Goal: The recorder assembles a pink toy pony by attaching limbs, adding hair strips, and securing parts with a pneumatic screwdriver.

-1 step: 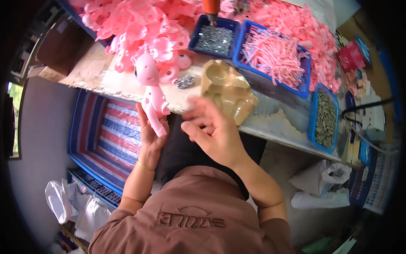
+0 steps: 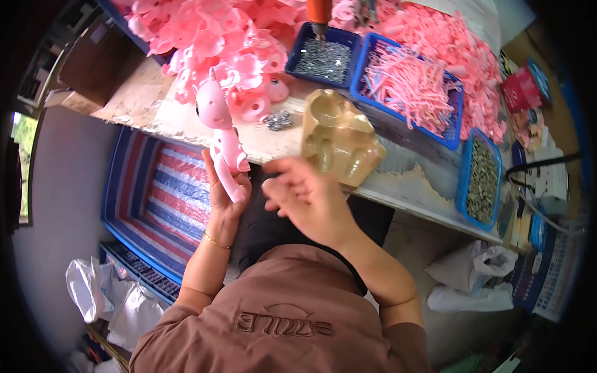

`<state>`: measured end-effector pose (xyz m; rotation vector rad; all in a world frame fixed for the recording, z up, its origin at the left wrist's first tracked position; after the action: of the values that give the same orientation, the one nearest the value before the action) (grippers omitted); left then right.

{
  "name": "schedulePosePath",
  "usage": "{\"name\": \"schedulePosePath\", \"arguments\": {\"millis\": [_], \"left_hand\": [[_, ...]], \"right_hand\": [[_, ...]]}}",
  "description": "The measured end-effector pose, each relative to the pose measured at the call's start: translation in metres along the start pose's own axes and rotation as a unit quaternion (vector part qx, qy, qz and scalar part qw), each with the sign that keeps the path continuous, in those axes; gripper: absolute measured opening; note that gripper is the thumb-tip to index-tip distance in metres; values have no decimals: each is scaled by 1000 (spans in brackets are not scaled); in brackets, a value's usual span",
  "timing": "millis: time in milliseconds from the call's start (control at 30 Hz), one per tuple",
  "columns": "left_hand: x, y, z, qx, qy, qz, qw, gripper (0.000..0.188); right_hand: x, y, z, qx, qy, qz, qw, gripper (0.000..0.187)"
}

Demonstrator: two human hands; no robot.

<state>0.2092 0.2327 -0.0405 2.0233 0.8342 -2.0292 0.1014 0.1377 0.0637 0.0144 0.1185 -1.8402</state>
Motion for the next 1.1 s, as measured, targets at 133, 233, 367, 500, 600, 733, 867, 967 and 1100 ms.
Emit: {"name": "schedulePosePath", "arguments": {"millis": [133,233,367,500,600,733,867,967,1100], "left_hand": [[-6,-9,-2,-26,31,-46,998,58],[-8,-10,-9,-22,-57,62,996,62],[-20,-9,-7,1,-121,129,984,68],[-31,-8,-1,56,-176,235,954,57],[-33,-5,2,82,-188,261,943,56],[-33,-7,4,74,-196,244,947,56],[-23,-2,2,43,-144,140,979,60],[-8,3,-1,18,-71,59,996,67],[-21,0,7,55,-65,92,992,69]], "right_hand": [[-61,10,-3,54,-52,72,995,33],[-75,12,1,106,-39,69,991,31],[-75,14,0,109,-26,63,992,31],[-72,14,-5,89,-22,62,994,32],[-70,15,-4,88,-30,62,994,34],[-70,15,-8,74,-14,65,995,34],[-71,16,-8,85,-4,66,994,33],[-69,17,-12,86,-1,62,994,32],[-62,17,-13,77,14,60,995,33]]}}
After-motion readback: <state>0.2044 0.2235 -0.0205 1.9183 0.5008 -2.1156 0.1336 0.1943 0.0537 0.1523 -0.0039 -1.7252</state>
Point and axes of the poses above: each hand's wrist, its own y-axis towards the middle knuckle, its own x-axis out of the back of the hand, z = x × y, the point moved 9 cm from there along y, towards the middle knuckle, and after that the axes turned 8 degrees about x, right-handed, at the moved point
